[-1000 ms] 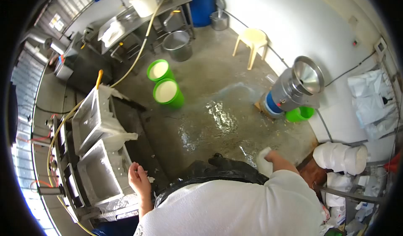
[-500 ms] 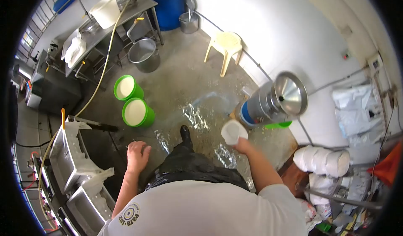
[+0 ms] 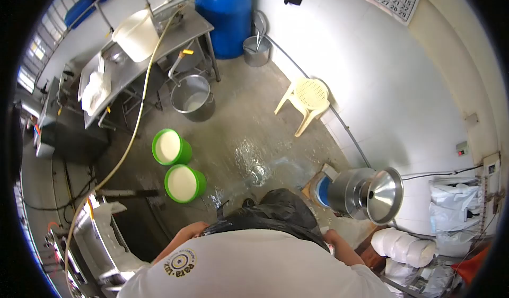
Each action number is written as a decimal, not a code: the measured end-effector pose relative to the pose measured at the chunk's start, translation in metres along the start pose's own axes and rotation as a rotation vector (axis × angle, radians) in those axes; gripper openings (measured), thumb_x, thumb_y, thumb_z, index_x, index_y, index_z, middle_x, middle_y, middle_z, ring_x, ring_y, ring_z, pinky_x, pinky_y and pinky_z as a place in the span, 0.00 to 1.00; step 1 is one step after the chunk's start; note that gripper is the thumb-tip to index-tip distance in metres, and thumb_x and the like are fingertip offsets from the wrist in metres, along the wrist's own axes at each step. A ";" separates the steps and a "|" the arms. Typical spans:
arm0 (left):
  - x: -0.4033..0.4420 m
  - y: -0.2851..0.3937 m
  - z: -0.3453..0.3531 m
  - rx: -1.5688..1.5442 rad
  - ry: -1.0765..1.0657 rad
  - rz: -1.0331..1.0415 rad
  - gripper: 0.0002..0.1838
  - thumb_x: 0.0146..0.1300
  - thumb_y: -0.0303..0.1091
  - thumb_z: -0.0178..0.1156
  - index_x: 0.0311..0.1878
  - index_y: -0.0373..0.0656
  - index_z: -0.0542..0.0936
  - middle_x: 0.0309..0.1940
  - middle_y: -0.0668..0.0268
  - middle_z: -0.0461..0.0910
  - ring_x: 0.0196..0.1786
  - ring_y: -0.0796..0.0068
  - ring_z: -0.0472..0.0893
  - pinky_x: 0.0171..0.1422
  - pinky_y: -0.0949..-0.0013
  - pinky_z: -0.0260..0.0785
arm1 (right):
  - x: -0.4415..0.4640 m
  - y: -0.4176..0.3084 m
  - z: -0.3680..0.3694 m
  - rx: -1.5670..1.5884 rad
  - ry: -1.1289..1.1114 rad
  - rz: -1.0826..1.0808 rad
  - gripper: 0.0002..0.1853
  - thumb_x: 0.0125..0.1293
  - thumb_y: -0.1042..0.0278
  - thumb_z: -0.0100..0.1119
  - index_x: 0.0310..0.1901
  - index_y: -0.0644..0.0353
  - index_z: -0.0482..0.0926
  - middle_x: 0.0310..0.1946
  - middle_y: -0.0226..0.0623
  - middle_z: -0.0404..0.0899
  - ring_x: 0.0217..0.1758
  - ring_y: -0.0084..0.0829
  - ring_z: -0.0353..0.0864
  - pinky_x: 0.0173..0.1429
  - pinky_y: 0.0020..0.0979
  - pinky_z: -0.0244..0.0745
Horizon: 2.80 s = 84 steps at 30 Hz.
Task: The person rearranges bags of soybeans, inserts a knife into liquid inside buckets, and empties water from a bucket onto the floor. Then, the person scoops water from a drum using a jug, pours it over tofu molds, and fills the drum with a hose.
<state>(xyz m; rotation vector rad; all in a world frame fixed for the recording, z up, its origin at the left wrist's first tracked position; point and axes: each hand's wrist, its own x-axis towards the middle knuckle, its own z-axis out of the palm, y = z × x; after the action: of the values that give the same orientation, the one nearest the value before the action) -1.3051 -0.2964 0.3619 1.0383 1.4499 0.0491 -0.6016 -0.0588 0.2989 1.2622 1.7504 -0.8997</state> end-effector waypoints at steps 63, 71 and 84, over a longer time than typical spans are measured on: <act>0.407 0.327 -1.244 0.110 1.522 -0.365 0.17 0.73 0.39 0.58 0.49 0.31 0.83 0.65 0.39 0.76 0.73 0.36 0.70 0.80 0.48 0.60 | 0.742 -0.995 -1.509 -1.181 0.467 -0.187 0.35 0.66 0.63 0.63 0.76 0.49 0.71 0.84 0.45 0.54 0.80 0.56 0.65 0.83 0.70 0.39; 0.380 0.368 -1.262 -0.132 1.499 -0.497 0.13 0.69 0.31 0.64 0.53 0.36 0.83 0.69 0.45 0.74 0.76 0.39 0.68 0.79 0.50 0.65 | 0.799 -1.047 -1.489 -0.781 0.230 -0.407 0.37 0.69 0.46 0.60 0.75 0.55 0.70 0.78 0.44 0.65 0.77 0.53 0.70 0.81 0.57 0.56; 0.375 0.378 -1.260 -0.207 1.460 -0.543 0.22 0.68 0.46 0.67 0.56 0.36 0.84 0.74 0.49 0.71 0.80 0.46 0.63 0.79 0.53 0.64 | 1.074 -0.989 -1.482 -0.737 0.591 -1.347 0.24 0.76 0.50 0.57 0.58 0.64 0.81 0.63 0.57 0.79 0.65 0.54 0.79 0.67 0.46 0.74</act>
<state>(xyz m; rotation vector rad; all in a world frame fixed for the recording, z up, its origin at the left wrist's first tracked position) -2.0498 0.8338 0.5620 0.2788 2.9045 0.6544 -2.0451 1.4262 0.0973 -0.3391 3.0306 -0.3645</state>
